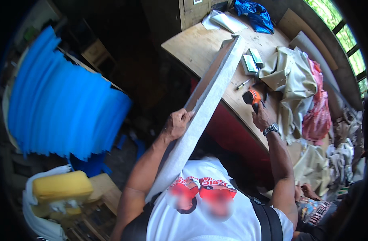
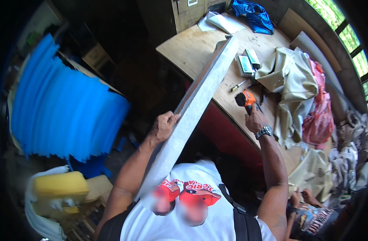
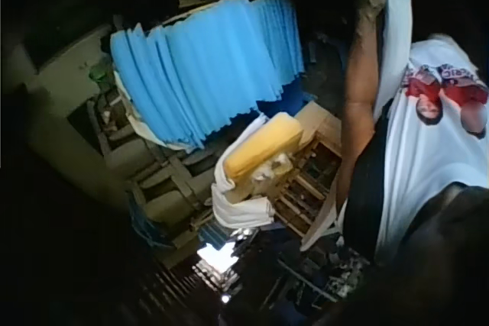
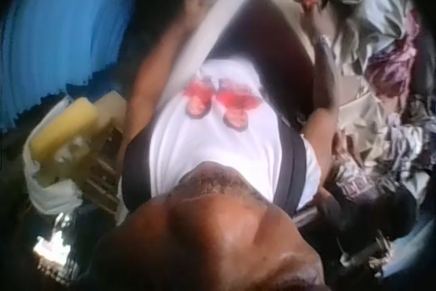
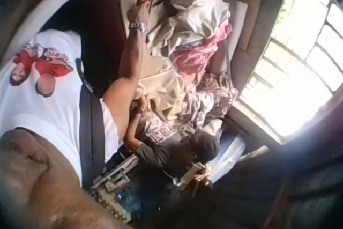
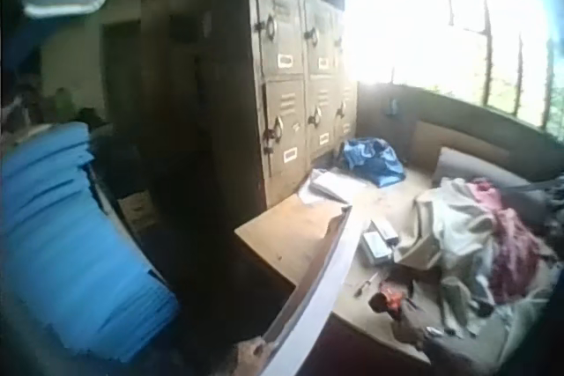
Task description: Stapling foam padding and fabric to a curved wooden frame for furniture assembly.
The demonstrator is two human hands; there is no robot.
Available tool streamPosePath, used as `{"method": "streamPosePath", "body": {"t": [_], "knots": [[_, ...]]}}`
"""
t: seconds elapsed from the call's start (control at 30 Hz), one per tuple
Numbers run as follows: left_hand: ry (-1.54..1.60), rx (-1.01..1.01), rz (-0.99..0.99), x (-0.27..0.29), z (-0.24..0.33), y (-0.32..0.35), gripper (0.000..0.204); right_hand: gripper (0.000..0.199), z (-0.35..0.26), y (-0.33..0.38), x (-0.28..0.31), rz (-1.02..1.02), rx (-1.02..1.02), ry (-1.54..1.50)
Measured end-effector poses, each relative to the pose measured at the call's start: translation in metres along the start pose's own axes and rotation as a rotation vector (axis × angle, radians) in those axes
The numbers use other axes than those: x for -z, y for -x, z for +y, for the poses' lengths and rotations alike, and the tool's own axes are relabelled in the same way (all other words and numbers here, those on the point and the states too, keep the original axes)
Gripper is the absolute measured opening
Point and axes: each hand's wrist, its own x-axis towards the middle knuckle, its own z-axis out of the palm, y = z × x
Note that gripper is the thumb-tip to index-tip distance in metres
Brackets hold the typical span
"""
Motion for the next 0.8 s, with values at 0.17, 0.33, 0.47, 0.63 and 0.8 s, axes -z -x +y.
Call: {"method": "streamPosePath", "body": {"t": [0.17, 0.33, 0.47, 0.63, 0.8], "knots": [[-0.032, 0.008, -0.046, 0.002, -0.008, 0.007, 0.037, 0.07, 0.058, -0.031, -0.041, 0.082, -0.158, 0.004], [-0.134, 0.012, -0.137, -0.002, 0.008, -0.01, 0.038, 0.057, 0.032, -0.034, -0.039, 0.561, -0.04, -0.006], [-0.039, 0.067, -0.171, 0.007, -0.024, -0.01, 0.039, 0.046, -0.104, 0.042, -0.033, 0.549, 0.553, -0.533], [0.176, 0.292, -0.155, 0.002, -0.015, -0.004, 0.055, 0.056, -0.212, 0.187, -0.083, 0.446, 0.751, -0.609], [-0.181, 0.245, -0.103, 0.044, 0.01, 0.048, 0.063, 0.047, -0.26, 0.272, -0.102, 0.378, 0.843, -0.679]]}}
